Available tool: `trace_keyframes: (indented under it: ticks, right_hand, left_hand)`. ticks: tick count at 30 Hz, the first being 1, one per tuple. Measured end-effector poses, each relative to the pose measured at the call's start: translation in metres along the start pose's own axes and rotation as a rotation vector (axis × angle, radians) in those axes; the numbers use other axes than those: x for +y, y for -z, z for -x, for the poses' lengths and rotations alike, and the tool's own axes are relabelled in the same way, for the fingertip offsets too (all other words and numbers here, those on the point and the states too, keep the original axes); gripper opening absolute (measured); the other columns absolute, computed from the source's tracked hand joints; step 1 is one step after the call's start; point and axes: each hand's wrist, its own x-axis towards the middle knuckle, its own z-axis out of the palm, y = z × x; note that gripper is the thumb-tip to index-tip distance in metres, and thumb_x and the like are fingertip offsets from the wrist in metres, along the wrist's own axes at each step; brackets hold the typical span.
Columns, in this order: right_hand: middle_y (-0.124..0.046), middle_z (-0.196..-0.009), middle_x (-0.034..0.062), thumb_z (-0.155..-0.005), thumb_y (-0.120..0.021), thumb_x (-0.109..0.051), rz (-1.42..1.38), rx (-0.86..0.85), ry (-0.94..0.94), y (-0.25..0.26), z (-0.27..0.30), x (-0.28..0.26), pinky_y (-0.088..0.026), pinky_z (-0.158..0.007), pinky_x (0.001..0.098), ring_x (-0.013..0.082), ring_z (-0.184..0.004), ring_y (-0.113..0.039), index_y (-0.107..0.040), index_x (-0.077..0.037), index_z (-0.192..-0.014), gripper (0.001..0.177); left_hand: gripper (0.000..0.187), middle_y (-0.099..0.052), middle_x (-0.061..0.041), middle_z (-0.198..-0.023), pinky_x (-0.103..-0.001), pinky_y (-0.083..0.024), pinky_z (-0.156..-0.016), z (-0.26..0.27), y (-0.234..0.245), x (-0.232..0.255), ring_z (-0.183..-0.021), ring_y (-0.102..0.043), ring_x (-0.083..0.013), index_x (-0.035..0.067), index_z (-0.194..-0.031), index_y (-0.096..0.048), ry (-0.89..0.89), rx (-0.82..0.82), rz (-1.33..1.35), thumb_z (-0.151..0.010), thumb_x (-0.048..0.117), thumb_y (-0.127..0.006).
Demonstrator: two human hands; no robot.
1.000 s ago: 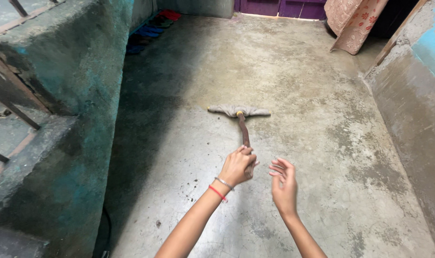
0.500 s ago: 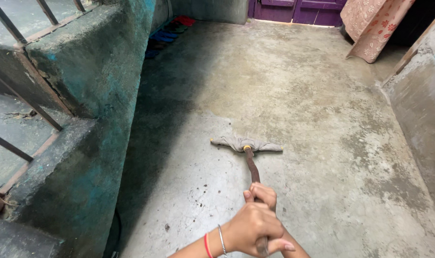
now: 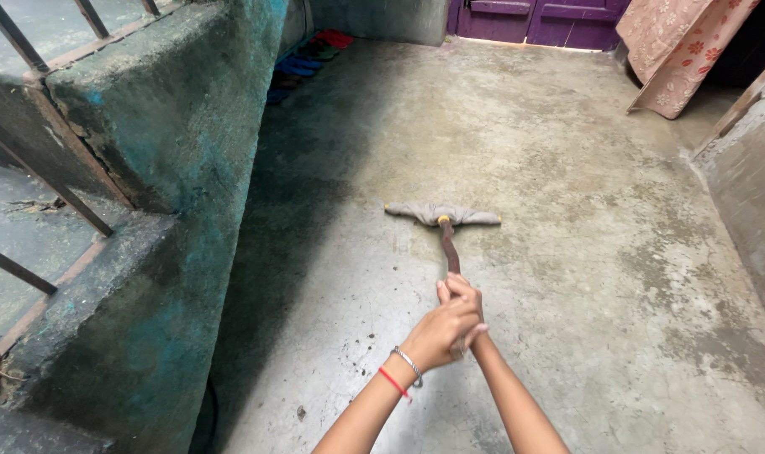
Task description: The person mops the concrete floor using a squeegee with a cloth attached, moving the tool back and forth across the floor surface near a staircase.
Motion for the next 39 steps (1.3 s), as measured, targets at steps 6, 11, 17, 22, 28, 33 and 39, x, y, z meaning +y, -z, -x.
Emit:
trace_keyframes:
  ticks: [6,11,17,22,28,33,39]
  right_hand:
    - [-0.074,-0.095,0.0126,-0.090,-0.068,-0.013,-0.006,-0.145,-0.013,-0.026,-0.024,0.063,-0.046,-0.102,0.0418,0.0323,-0.118,-0.064,-0.069,-0.001,-0.087,0.012]
    - [-0.068,-0.085,0.0172,-0.087,-0.071,-0.012,-0.002,-0.089,0.052,-0.023,-0.024,0.061,-0.044,-0.104,0.0428,0.0320,-0.104,-0.070,-0.054,0.002,-0.072,0.027]
    - [-0.045,-0.065,0.0147,-0.086,-0.072,-0.008,0.030,-0.085,-0.117,0.009,-0.002,-0.029,-0.040,-0.060,0.0393,0.0232,-0.061,-0.040,-0.048,0.003,-0.070,0.031]
    - [-0.033,-0.061,0.0106,-0.087,-0.073,-0.004,-0.084,-0.006,-0.071,0.030,0.010,-0.111,-0.033,-0.058,0.0372,0.0210,-0.059,-0.031,-0.038,0.003,-0.066,0.041]
    - [-0.028,-0.059,0.0077,-0.088,-0.072,-0.001,-0.156,0.067,-0.061,0.036,0.029,-0.183,-0.029,-0.056,0.0363,0.0188,-0.058,-0.027,-0.031,0.000,-0.064,0.047]
    - [-0.024,-0.057,0.0051,-0.087,-0.071,0.003,-0.186,0.127,-0.008,0.029,0.039,-0.206,-0.024,-0.053,0.0369,0.0171,-0.055,-0.024,-0.027,-0.002,-0.063,0.049]
    - [-0.025,-0.058,0.0054,-0.089,-0.065,0.006,-0.168,0.188,0.055,0.005,0.029,-0.186,-0.023,-0.052,0.0368,0.0186,-0.053,-0.023,-0.027,-0.002,-0.065,0.046]
  left_hand:
    - [0.013,-0.056,-0.012,-0.108,-0.044,-0.052,-0.084,0.001,-0.020,-0.051,-0.102,-0.060,-0.0344,0.002,-0.098,-0.063,0.195,-0.003,0.024,-0.096,0.015,-0.064]
    - [0.014,-0.053,-0.013,-0.103,-0.045,-0.050,-0.087,-0.001,-0.014,-0.040,-0.100,-0.058,-0.0350,0.001,-0.094,-0.059,0.131,0.028,-0.006,-0.097,0.014,-0.065]
    - [0.012,-0.055,-0.013,-0.100,-0.045,-0.053,-0.082,0.006,0.003,0.035,-0.098,-0.060,-0.0353,0.001,-0.095,-0.059,0.215,0.114,0.051,-0.098,0.012,-0.064]
    - [0.008,-0.058,-0.013,-0.100,-0.044,-0.055,-0.078,0.003,0.042,0.105,-0.094,-0.063,-0.0363,0.002,-0.096,-0.060,0.285,0.099,0.131,-0.096,0.008,-0.064]
    - [0.005,-0.061,-0.014,-0.097,-0.044,-0.055,-0.074,0.005,0.095,0.176,-0.092,-0.066,-0.0364,0.003,-0.096,-0.060,0.293,0.069,0.113,-0.095,0.006,-0.063]
    - [0.005,-0.063,-0.016,-0.088,-0.044,-0.055,-0.068,0.010,0.116,0.191,-0.083,-0.067,-0.0371,0.004,-0.098,-0.061,0.344,0.028,0.120,-0.094,0.005,-0.064]
    - [0.004,-0.065,-0.016,-0.087,-0.044,-0.056,-0.071,0.017,0.108,0.158,-0.086,-0.068,-0.0367,0.003,-0.099,-0.061,0.310,0.133,0.131,-0.096,0.005,-0.064]
